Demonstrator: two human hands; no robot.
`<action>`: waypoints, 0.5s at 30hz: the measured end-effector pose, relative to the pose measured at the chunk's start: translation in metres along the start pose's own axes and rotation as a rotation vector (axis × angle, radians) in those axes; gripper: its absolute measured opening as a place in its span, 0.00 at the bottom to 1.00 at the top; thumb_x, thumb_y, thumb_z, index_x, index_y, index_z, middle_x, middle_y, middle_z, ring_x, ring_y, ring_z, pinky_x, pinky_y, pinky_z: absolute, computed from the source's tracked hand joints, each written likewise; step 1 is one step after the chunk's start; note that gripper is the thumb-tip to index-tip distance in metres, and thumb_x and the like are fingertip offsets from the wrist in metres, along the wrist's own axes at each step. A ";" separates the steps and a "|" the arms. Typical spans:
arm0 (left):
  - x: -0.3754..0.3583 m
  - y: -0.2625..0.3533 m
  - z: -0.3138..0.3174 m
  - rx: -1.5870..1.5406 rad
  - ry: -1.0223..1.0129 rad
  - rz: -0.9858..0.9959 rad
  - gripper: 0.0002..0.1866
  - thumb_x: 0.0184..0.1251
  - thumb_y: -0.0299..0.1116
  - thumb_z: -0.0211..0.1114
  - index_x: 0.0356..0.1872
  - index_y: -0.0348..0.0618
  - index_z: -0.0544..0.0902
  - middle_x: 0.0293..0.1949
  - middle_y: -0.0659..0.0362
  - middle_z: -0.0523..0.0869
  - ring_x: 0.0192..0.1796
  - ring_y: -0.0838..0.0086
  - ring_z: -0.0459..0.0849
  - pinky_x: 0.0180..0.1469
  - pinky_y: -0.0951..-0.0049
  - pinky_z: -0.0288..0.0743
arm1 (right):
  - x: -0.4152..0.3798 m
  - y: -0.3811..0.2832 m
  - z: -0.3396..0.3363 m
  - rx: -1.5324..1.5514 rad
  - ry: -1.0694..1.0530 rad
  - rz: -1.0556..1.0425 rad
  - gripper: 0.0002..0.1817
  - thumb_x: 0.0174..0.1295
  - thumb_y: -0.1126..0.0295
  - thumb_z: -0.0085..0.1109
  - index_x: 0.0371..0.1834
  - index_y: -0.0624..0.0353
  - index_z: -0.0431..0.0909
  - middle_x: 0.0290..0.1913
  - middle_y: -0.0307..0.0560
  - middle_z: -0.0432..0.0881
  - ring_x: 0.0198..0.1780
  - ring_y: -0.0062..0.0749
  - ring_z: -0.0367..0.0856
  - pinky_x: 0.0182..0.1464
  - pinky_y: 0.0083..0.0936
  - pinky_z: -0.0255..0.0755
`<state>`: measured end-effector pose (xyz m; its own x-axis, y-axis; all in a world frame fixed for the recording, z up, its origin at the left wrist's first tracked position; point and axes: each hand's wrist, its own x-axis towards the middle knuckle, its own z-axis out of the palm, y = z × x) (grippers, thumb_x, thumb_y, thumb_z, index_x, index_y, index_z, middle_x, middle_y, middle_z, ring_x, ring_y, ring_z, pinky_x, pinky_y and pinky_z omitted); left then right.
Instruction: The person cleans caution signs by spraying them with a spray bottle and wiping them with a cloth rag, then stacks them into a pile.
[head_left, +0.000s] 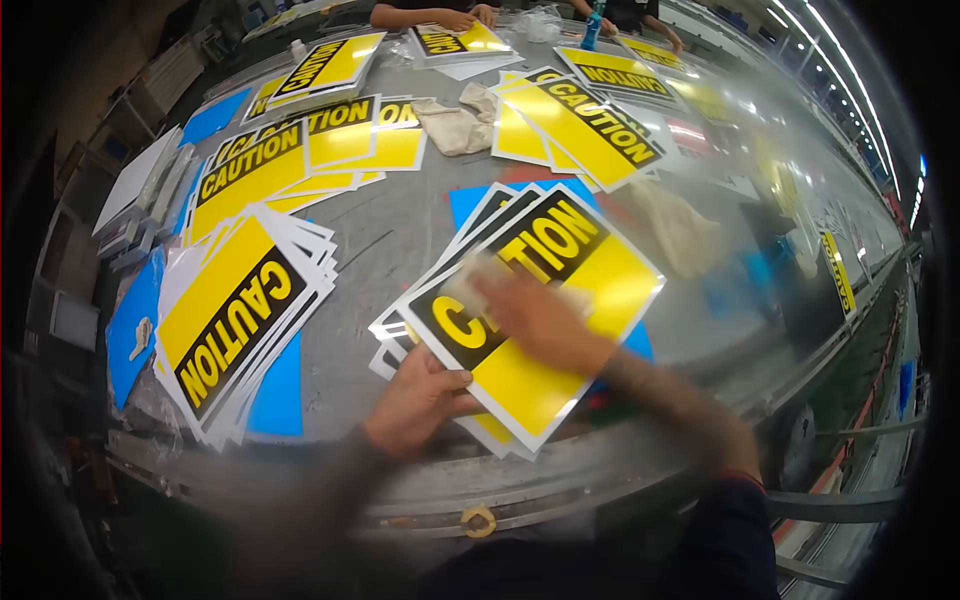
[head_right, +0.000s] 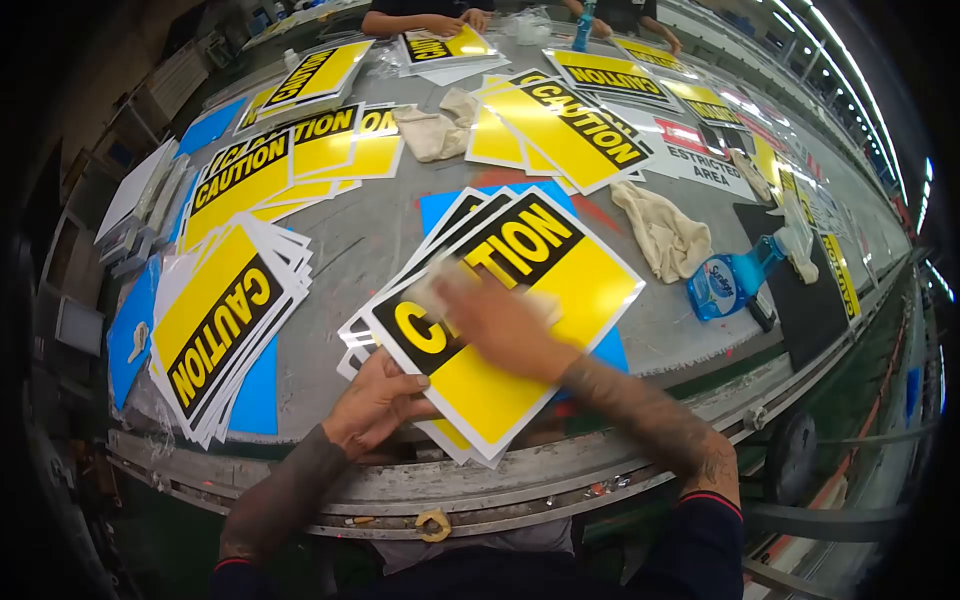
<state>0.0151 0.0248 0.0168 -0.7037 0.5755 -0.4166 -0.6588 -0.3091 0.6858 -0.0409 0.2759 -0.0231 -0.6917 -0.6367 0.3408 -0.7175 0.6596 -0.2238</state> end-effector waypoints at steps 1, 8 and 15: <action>0.000 -0.004 -0.004 0.013 0.029 0.046 0.31 0.78 0.14 0.58 0.79 0.37 0.64 0.74 0.49 0.81 0.74 0.56 0.83 0.73 0.46 0.84 | -0.002 -0.046 -0.008 0.271 -0.068 0.047 0.31 0.82 0.62 0.52 0.84 0.61 0.66 0.85 0.58 0.68 0.85 0.54 0.66 0.86 0.57 0.53; -0.004 0.002 0.016 0.027 0.090 0.050 0.30 0.77 0.13 0.58 0.77 0.36 0.63 0.73 0.44 0.80 0.73 0.53 0.85 0.68 0.48 0.89 | -0.034 0.075 -0.038 -0.279 0.116 0.267 0.27 0.81 0.65 0.53 0.81 0.54 0.71 0.81 0.47 0.74 0.81 0.56 0.70 0.83 0.67 0.56; 0.000 -0.007 0.011 0.060 0.114 0.059 0.31 0.77 0.14 0.59 0.78 0.38 0.63 0.71 0.47 0.82 0.71 0.56 0.86 0.61 0.58 0.94 | -0.043 -0.055 -0.036 0.231 -0.164 0.028 0.31 0.78 0.66 0.54 0.85 0.54 0.68 0.85 0.56 0.68 0.85 0.62 0.63 0.86 0.61 0.52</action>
<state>0.0227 0.0350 0.0180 -0.7685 0.4668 -0.4377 -0.6010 -0.2916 0.7441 0.0315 0.2812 0.0073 -0.7019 -0.6882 0.1837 -0.6848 0.5812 -0.4397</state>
